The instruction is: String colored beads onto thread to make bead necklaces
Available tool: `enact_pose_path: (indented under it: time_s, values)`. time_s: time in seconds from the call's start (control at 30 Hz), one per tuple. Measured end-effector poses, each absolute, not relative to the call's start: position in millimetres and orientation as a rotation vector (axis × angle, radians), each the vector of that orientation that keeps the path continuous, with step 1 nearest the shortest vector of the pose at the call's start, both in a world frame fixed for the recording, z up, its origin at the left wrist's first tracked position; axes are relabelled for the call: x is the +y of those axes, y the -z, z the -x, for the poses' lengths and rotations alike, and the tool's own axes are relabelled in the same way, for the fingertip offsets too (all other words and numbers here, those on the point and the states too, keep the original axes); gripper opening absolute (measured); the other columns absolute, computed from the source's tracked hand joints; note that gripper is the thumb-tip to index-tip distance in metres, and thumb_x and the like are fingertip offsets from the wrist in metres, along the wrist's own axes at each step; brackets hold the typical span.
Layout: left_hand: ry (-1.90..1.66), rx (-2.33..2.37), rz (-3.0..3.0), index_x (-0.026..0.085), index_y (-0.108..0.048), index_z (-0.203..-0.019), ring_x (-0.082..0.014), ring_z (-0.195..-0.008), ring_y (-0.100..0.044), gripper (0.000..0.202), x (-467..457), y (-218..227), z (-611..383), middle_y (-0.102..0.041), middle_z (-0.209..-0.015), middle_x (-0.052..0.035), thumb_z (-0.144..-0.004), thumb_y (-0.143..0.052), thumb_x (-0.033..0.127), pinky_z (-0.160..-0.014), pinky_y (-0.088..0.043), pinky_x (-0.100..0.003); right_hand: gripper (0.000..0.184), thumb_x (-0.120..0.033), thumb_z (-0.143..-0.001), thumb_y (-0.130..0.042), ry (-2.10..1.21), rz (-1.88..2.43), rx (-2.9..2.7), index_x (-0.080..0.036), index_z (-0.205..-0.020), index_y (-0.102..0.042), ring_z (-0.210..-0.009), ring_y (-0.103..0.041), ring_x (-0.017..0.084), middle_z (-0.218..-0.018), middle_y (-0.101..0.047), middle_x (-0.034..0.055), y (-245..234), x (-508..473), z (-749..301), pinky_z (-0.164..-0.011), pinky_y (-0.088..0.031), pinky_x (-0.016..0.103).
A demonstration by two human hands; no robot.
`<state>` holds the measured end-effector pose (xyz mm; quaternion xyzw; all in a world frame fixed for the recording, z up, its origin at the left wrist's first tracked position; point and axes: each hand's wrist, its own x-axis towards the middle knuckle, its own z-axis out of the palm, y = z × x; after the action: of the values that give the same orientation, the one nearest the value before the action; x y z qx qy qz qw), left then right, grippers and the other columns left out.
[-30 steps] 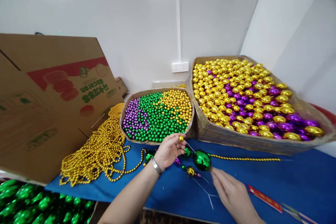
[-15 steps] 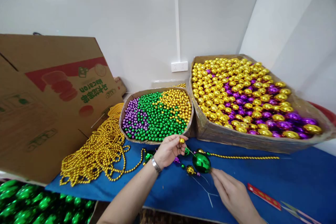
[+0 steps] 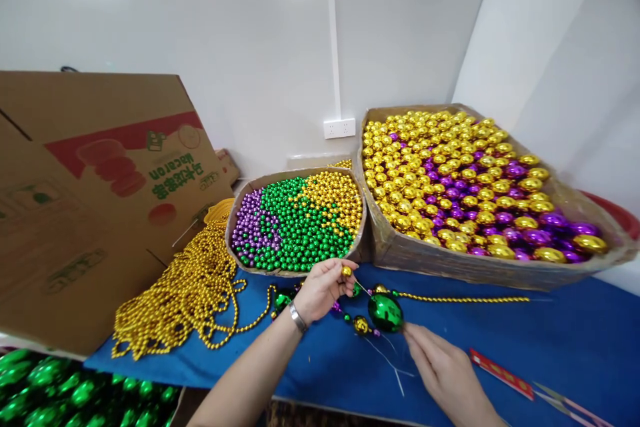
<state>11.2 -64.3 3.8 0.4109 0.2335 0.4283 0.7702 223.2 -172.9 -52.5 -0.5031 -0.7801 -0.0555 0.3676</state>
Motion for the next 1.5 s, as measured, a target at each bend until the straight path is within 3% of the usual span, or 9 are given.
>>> enact_pose_path:
  time_s: [0.27,0.5,0.63,0.83,0.9,1.1,1.27,1.37,1.5]
  values:
    - [-0.956,0.646,-0.967,0.01,-0.067,-0.094,-0.011,-0.062,-0.054,0.035,-67.9,-2.1,-20.2,-0.059,-0.069,-0.0056,-0.08,-0.061,0.042,-0.059,-0.043,-0.023,0.036,-0.023,-0.095,-0.029,0.411,1.386,-1.992,-0.017,-0.096,-0.064,-0.065,-0.068,0.018,-0.073,-0.07,0.0068,66.4,-173.8,-228.3,-0.06,-0.053,0.026]
    - [-0.925,0.827,-1.374,0.014,-0.07,-0.091,-0.0111,-0.062,-0.053,0.032,-79.0,31.7,-44.5,-0.06,-0.077,-0.0044,-0.079,-0.061,0.042,-0.058,-0.044,-0.023,0.024,-0.027,-0.095,-0.032,-0.238,1.531,-1.814,-0.021,-0.102,-0.054,-0.066,-0.069,0.017,-0.076,-0.07,0.0036,90.7,-170.1,-221.3,-0.055,-0.051,0.023]
    - [-0.976,0.912,-1.601,0.014,-0.071,-0.078,-0.0165,-0.075,-0.057,0.027,-81.9,55.3,-55.7,-0.062,-0.082,-0.0073,-0.078,-0.062,0.04,-0.067,-0.045,-0.027,0.026,-0.028,-0.093,-0.031,-0.274,1.579,-1.789,-0.022,-0.09,-0.056,-0.061,-0.068,0.018,-0.074,-0.069,0.0036,110.1,-168.5,-231.2,-0.051,-0.05,0.024]
    - [-0.869,0.845,-1.791,0.015,-0.069,-0.083,-0.0148,-0.067,-0.058,0.027,-80.5,15.8,-65.3,-0.065,-0.075,-0.006,-0.083,-0.056,0.039,-0.061,-0.045,-0.024,0.03,-0.031,-0.093,-0.037,-0.259,1.553,-1.753,-0.022,-0.116,-0.054,-0.098,-0.064,0.02,-0.109,-0.065,0.0091,81.6,-159.7,-239.1,-0.079,-0.052,0.03]
    - [-0.835,0.752,-1.784,0.014,-0.068,-0.084,-0.0147,-0.067,-0.059,0.028,-78.0,-10.3,-73.6,-0.066,-0.075,-0.006,-0.083,-0.056,0.039,-0.061,-0.046,-0.023,0.032,-0.031,-0.093,-0.037,-0.345,1.458,-1.733,-0.022,-0.119,-0.053,-0.102,-0.062,0.019,-0.11,-0.064,0.0089,64.0,-153.8,-234.4,-0.085,-0.05,0.03]
    - [-0.59,0.504,-1.878,0.011,-0.066,-0.086,-0.013,-0.063,-0.058,0.033,-50.1,-72.5,-112.8,-0.065,-0.074,-0.0063,-0.083,-0.054,0.041,-0.057,-0.045,-0.022,0.032,-0.036,-0.094,-0.037,-0.582,1.345,-1.437,-0.02,-0.107,-0.062,-0.06,-0.063,0.015,-0.067,-0.064,0.0017,49.7,-141.8,-237.8,-0.058,-0.05,0.021]
    - [-0.518,0.431,-2.496,0.015,-0.063,-0.102,-0.0172,-0.081,-0.059,0.031,15.6,-98.9,-189.0,-0.065,-0.09,-0.0082,-0.091,-0.039,0.032,-0.076,-0.046,-0.029,0.04,-0.046,-0.091,-0.04,-0.715,1.374,-1.26,-0.017,-0.107,-0.063,-0.051,-0.058,0.013,-0.058,-0.059,0.0,66.1,-138.2,-250.1,-0.051,-0.046,0.019]
    - [-0.048,0.6,-2.999,0.017,-0.061,-0.109,-0.0255,-0.102,-0.053,0.029,59.8,-94.6,-245.4,-0.06,-0.107,-0.0145,-0.082,-0.05,0.017,-0.087,-0.042,-0.038,0.043,-0.05,-0.09,-0.04,-0.757,1.374,-1.196,-0.018,-0.106,-0.065,-0.049,-0.057,0.013,-0.058,-0.058,0.0006,78.8,-137.2,-249.5,-0.048,-0.045,0.018]
    - [0.363,0.704,-3.038,0.016,-0.07,-0.089,-0.0344,-0.097,-0.055,0.034,93.5,-72.3,-296.1,-0.061,-0.101,-0.0184,-0.058,-0.067,0.002,-0.077,-0.046,-0.045,0.05,-0.058,-0.087,-0.039,-0.752,1.38,-1.155,-0.018,-0.098,-0.068,-0.04,-0.051,0.012,-0.053,-0.056,0.0007,106.1,-132.5,-249.4,-0.041,-0.042,0.018]
